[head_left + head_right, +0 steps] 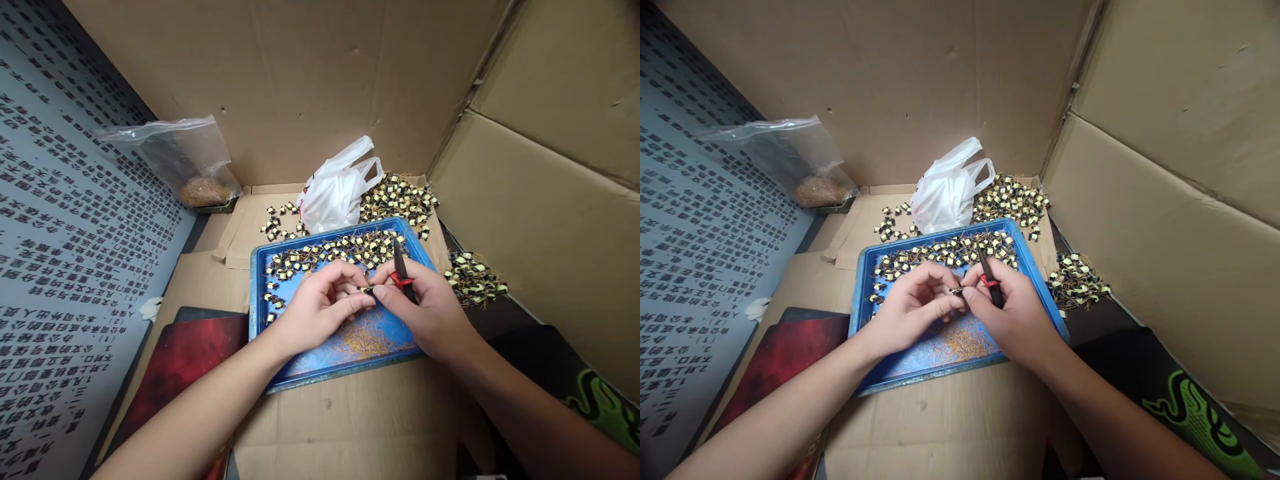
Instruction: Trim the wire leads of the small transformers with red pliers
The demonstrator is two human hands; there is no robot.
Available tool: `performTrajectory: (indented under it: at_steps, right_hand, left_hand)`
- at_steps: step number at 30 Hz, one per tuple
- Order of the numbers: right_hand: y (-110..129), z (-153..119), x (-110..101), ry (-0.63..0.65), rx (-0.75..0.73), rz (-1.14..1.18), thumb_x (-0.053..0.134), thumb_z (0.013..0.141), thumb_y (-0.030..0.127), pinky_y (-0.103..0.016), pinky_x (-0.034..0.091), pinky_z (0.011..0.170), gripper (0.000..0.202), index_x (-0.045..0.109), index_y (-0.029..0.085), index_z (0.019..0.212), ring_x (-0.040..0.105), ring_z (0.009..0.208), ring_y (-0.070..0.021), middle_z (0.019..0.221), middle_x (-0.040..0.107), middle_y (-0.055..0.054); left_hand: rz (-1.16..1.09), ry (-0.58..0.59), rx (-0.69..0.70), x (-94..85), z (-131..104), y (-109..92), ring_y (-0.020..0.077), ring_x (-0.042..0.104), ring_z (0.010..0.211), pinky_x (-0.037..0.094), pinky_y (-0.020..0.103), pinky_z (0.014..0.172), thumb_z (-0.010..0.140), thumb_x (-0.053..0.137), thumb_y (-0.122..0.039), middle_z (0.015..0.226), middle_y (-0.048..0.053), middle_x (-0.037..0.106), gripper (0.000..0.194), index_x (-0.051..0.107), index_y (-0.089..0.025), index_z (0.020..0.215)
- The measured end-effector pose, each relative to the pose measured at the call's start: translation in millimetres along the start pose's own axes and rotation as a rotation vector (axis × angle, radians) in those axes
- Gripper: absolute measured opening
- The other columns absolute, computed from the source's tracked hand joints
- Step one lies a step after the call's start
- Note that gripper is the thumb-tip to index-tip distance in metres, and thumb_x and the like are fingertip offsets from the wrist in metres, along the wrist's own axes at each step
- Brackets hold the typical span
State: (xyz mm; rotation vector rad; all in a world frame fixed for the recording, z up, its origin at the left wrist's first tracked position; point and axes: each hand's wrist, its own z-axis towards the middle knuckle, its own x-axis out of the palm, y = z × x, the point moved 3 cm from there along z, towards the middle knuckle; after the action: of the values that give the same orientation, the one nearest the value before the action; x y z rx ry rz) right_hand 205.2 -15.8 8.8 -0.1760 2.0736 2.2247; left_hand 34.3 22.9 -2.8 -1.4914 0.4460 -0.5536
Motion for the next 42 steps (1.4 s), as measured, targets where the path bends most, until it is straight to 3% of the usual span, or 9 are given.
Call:
performTrajectory:
  at_steps: [8,16,24,26,30,33,36,42]
  right_hand:
    - [-8,0,2,0.1,0.122,0.261,0.071,0.091,0.033,-0.025,0.031,0.051,0.015,0.063,0.021,0.093,0.042,0.054,-0.0103,0.064,0.05,0.007]
    - [-9,1,1,0.152,0.163,0.319,0.076,0.089,0.039,-0.026,0.033,0.053,0.022,0.063,0.021,0.092,0.044,0.056,-0.0109,0.066,0.05,0.006]
    - [-10,-1,4,0.195,0.323,0.461,0.082,0.08,0.041,-0.025,0.031,0.052,0.03,0.06,0.022,0.091,0.042,0.055,-0.0099,0.067,0.047,0.007]
    - [-8,-1,2,0.183,0.27,0.399,0.079,0.084,0.041,-0.025,0.032,0.052,0.027,0.062,0.022,0.092,0.043,0.055,-0.0107,0.066,0.048,0.006]
    - [-1,-1,-5,0.024,0.024,0.079,0.074,0.089,0.031,-0.025,0.034,0.053,0.013,0.065,0.022,0.088,0.041,0.056,-0.011,0.063,0.044,0.007]
    - [3,-5,-5,0.002,-0.088,-0.052,0.071,0.093,0.026,-0.025,0.037,0.053,0.007,0.068,0.023,0.088,0.041,0.056,-0.0112,0.064,0.044,0.006]
    - [4,-8,-2,0.019,-0.128,-0.068,0.068,0.096,0.027,-0.026,0.042,0.056,0.007,0.07,0.023,0.09,0.046,0.059,-0.0125,0.068,0.052,0.004]
    - [0,-9,0,-0.028,-0.117,-0.043,0.069,0.096,0.031,-0.028,0.047,0.059,0.009,0.073,0.024,0.094,0.057,0.066,-0.0158,0.076,0.065,0.0]
  left_hand:
    - [0.234,-0.063,0.186,-7.3,-1,0,0.0158,0.067,0.08,0.054,0.028,0.074,0.089,0.083,-0.031,0.088,0.006,0.073,0.02,0.071,-0.016,0.095]
    - [0.308,-0.045,0.297,-7.9,-2,-4,0.0203,0.076,0.091,0.061,0.033,0.084,0.093,0.079,-0.028,0.098,0.01,0.081,0.013,0.073,-0.017,0.095]
    - [0.393,-0.052,0.465,-6.0,-4,-11,0.0183,0.079,0.097,0.062,0.03,0.086,0.093,0.079,-0.021,0.098,0.007,0.082,0.005,0.075,-0.019,0.094]
    - [0.389,-0.072,0.469,-6.2,-4,-11,0.0187,0.079,0.096,0.063,0.032,0.087,0.092,0.08,-0.022,0.099,0.007,0.082,0.006,0.075,-0.019,0.093]
    - [0.331,-0.151,0.441,-8.5,-4,-7,0.0203,0.078,0.098,0.063,0.036,0.091,0.092,0.08,-0.025,0.1,0.008,0.081,0.01,0.073,-0.018,0.094]
    - [0.308,-0.206,0.4,-10.8,-4,-5,0.0187,0.076,0.091,0.062,0.031,0.082,0.091,0.081,-0.026,0.101,0.009,0.079,0.017,0.073,-0.019,0.105]
    - [0.323,-0.214,0.401,-11.4,-6,-5,0.0167,0.074,0.085,0.059,0.028,0.076,0.091,0.08,-0.025,0.102,0.008,0.08,0.023,0.074,-0.02,0.113]
    - [0.361,-0.215,0.421,-11.5,-7,-6,0.0199,0.077,0.091,0.062,0.032,0.084,0.092,0.08,-0.027,0.101,0.008,0.081,0.019,0.077,-0.02,0.11]
